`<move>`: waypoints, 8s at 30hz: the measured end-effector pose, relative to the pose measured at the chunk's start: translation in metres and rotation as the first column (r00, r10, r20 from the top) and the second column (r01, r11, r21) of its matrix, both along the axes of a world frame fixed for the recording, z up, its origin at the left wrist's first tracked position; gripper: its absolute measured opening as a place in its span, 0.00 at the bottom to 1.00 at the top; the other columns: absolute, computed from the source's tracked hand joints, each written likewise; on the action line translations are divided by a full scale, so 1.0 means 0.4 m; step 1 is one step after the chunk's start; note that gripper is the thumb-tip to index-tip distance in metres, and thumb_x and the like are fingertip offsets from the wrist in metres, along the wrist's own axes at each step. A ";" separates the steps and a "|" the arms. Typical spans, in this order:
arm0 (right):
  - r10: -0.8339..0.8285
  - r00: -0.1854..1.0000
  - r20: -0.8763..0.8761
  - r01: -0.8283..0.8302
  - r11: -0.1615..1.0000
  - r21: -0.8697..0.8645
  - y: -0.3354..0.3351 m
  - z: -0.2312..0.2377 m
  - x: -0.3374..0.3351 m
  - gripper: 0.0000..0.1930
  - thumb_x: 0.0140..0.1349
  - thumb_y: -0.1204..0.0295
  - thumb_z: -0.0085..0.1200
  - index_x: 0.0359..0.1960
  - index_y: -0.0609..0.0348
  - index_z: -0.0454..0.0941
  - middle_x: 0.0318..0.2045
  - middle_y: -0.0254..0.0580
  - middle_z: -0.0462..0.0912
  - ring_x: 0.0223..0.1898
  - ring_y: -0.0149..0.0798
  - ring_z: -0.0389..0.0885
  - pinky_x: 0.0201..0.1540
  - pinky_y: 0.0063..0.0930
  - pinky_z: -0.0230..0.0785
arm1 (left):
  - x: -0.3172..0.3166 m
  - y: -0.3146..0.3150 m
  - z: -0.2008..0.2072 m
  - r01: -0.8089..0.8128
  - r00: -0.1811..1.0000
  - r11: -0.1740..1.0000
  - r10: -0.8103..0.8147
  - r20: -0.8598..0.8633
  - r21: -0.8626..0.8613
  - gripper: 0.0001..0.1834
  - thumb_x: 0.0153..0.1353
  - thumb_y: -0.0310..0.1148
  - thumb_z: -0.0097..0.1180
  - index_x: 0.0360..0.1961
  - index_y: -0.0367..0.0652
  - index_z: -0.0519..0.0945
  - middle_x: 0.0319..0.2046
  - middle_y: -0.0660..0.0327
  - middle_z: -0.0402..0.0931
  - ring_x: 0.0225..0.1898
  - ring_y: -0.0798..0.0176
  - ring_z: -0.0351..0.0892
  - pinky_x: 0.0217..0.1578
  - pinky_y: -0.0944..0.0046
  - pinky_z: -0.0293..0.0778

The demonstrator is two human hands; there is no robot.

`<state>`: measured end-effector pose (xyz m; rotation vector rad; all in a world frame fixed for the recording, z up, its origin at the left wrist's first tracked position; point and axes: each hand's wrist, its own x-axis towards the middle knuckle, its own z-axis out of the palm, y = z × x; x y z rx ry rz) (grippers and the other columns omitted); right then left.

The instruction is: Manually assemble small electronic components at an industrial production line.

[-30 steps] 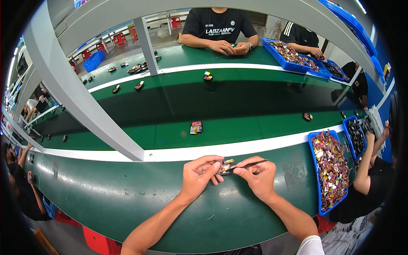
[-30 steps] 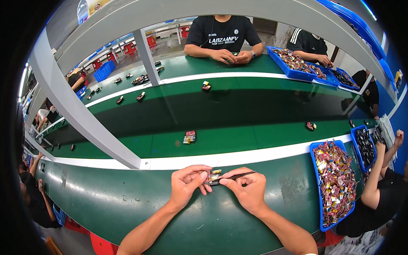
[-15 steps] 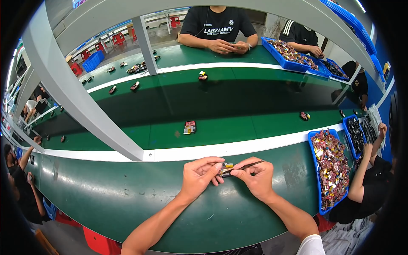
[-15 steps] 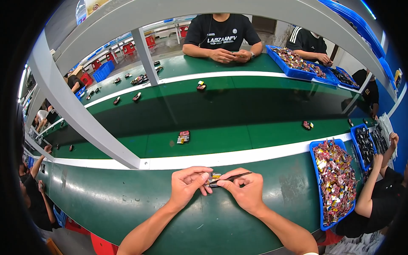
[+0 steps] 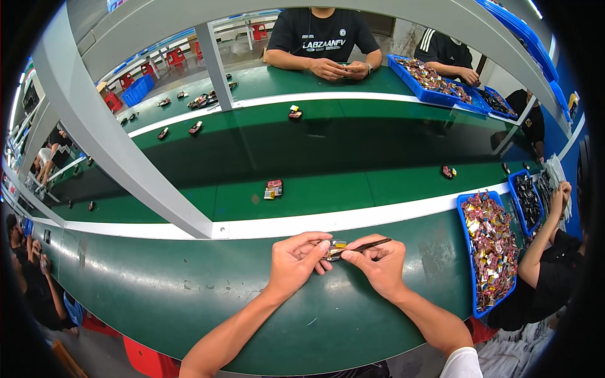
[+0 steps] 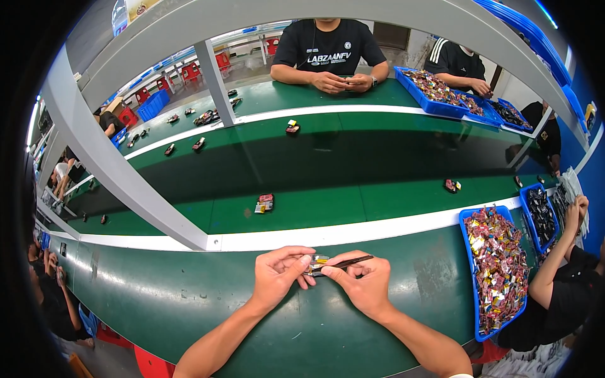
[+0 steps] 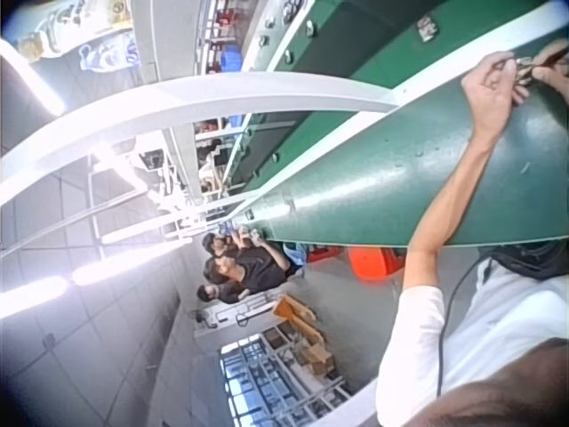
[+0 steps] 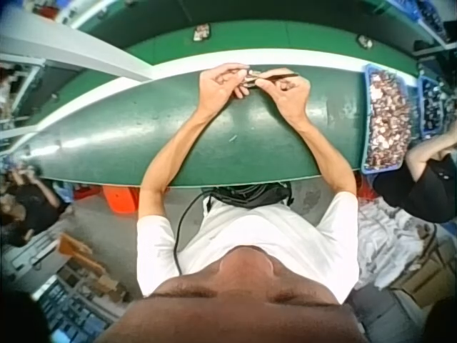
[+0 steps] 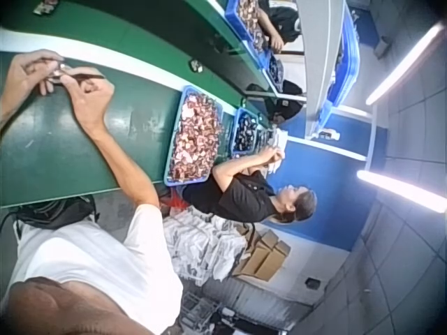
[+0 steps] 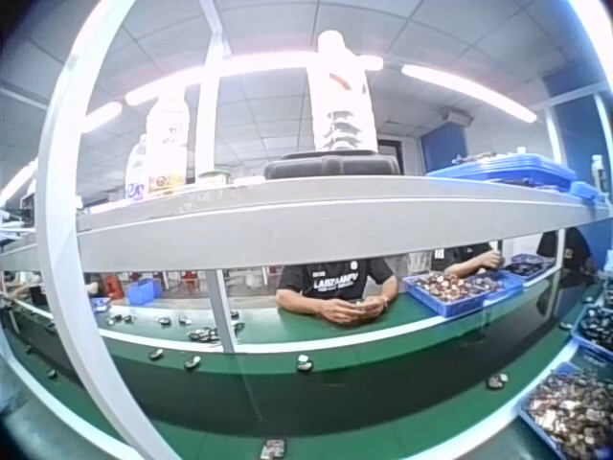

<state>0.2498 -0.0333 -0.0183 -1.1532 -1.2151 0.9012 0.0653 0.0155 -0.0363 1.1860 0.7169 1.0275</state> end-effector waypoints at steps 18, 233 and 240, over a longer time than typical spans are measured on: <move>-0.054 0.982 0.180 0.032 0.991 0.127 -0.007 -0.008 0.002 0.03 0.54 0.81 0.70 0.29 0.65 0.87 0.31 0.36 0.88 0.15 0.15 0.62 0.19 0.15 0.53 | 0.005 -0.002 0.007 -0.041 0.999 0.999 0.041 -0.010 -0.031 0.11 0.69 0.26 0.57 0.48 0.29 0.81 0.27 0.55 0.84 0.25 0.69 0.83 0.23 0.72 0.78; -0.127 0.960 0.250 0.056 0.961 0.272 0.013 -0.008 0.041 0.07 0.50 0.80 0.72 0.23 0.65 0.83 0.30 0.37 0.88 0.13 0.18 0.66 0.19 0.17 0.57 | 0.040 0.014 -0.001 0.003 0.998 1.000 -0.003 0.065 0.012 0.15 0.71 0.27 0.53 0.51 0.25 0.79 0.28 0.51 0.82 0.22 0.64 0.82 0.20 0.69 0.79; -0.164 0.940 0.300 0.081 0.959 0.270 0.008 0.004 0.032 0.09 0.50 0.80 0.71 0.18 0.64 0.82 0.30 0.35 0.89 0.12 0.20 0.65 0.18 0.18 0.56 | 0.038 0.015 -0.001 0.027 0.997 1.000 -0.027 0.066 -0.007 0.15 0.71 0.27 0.53 0.53 0.25 0.79 0.30 0.51 0.83 0.24 0.64 0.83 0.22 0.69 0.80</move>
